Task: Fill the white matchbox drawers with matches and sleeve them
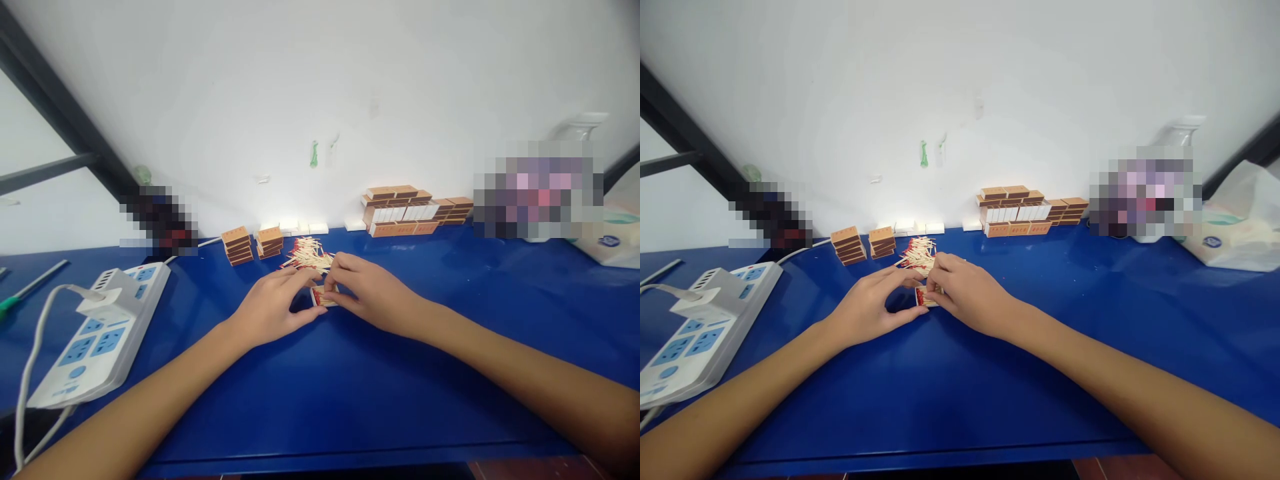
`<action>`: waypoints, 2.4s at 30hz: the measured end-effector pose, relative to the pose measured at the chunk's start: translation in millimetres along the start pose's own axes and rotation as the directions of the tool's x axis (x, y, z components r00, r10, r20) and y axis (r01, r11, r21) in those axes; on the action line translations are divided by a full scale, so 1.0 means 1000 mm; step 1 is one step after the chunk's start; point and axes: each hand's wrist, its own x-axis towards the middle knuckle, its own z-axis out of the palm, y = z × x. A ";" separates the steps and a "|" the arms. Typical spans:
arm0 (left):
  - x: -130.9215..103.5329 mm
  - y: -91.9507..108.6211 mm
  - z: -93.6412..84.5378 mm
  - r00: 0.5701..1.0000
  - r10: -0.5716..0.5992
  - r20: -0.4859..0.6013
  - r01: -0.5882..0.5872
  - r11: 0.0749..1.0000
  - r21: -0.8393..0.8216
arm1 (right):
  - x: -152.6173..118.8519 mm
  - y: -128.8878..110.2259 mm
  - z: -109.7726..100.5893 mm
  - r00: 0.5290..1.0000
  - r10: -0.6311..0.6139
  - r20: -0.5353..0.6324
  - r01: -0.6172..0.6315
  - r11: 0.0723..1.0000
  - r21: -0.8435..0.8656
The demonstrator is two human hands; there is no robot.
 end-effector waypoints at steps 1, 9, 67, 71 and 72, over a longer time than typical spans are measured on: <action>0.000 0.000 0.000 1.000 -0.004 0.004 0.004 1.000 -0.001 | 0.000 0.001 -0.001 1.000 -0.013 0.012 0.013 1.000 -0.008; 0.000 -0.003 0.000 0.995 -0.012 0.101 0.012 1.000 -0.005 | 0.003 0.020 -0.005 0.996 -0.001 -0.088 -0.010 0.993 -0.120; 0.000 -0.006 -0.001 0.983 -0.156 0.101 0.163 0.985 -0.056 | 0.003 0.014 0.004 0.999 0.029 0.046 -0.032 0.998 0.058; 0.000 -0.007 -0.001 0.983 -0.154 0.101 0.161 0.984 -0.073 | 0.002 0.009 -0.003 0.999 0.036 0.032 -0.039 0.994 0.103; 0.000 -0.007 0.000 0.983 -0.154 0.101 0.162 0.984 -0.079 | 0.002 0.008 -0.005 0.998 0.041 0.044 -0.046 0.992 0.114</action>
